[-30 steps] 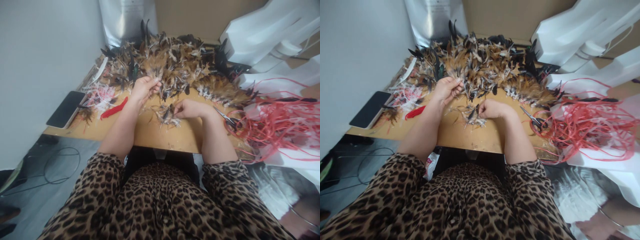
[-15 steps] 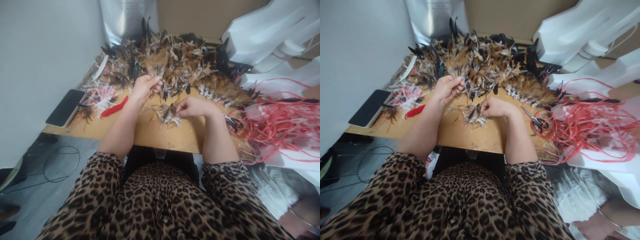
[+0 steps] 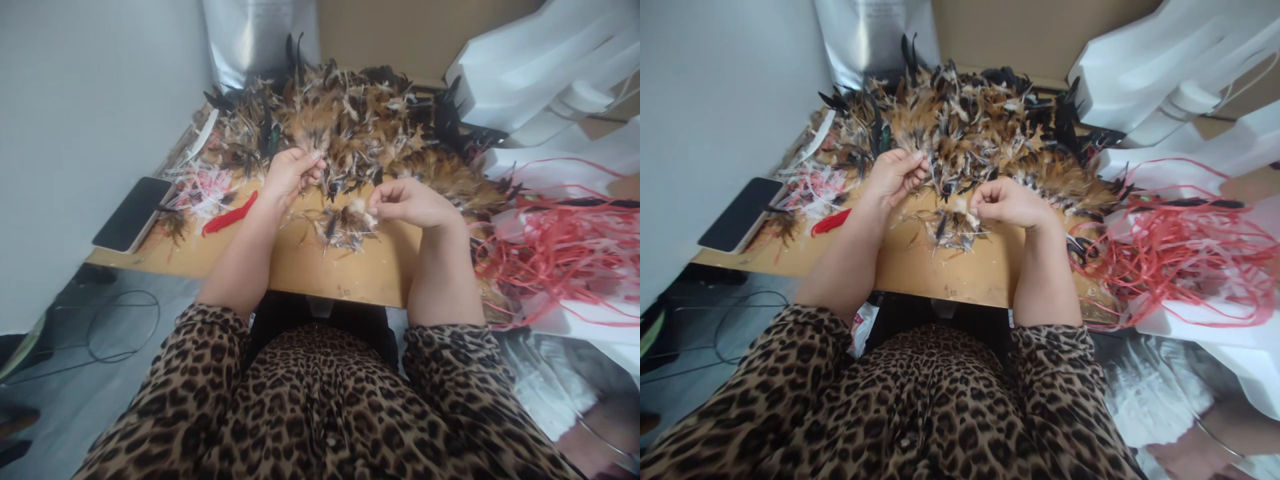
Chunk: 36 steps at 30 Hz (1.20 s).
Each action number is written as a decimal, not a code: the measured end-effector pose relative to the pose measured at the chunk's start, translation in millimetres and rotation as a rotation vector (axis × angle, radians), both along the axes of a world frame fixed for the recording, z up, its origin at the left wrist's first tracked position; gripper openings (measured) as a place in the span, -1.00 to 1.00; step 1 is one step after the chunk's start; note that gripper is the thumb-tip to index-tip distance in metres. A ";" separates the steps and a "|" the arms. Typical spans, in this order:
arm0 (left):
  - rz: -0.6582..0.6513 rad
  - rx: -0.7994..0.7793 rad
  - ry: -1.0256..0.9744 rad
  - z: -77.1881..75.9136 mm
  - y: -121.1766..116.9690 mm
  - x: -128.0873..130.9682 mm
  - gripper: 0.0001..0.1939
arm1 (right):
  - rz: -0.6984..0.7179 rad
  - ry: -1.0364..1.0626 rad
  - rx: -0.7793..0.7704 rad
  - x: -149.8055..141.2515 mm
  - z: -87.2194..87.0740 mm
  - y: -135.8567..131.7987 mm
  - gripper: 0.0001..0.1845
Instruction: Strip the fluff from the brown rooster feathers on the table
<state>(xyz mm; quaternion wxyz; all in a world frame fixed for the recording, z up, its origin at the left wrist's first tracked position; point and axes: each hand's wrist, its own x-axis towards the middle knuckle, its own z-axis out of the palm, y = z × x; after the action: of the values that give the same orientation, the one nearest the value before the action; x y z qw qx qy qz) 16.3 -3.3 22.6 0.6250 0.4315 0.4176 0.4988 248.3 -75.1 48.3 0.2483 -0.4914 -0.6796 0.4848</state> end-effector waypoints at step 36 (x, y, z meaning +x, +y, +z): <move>0.107 0.107 0.104 -1.2 4.6 -3.2 -0.78 | 0.395 -0.628 0.381 -118.1 20.4 -1.1 -0.82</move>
<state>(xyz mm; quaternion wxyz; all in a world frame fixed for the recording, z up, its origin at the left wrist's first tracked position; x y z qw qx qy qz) 13.1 1.3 21.4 0.5510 0.4666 0.4445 0.5302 130.2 -76.2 68.7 0.0179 -0.4208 -0.8810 0.2154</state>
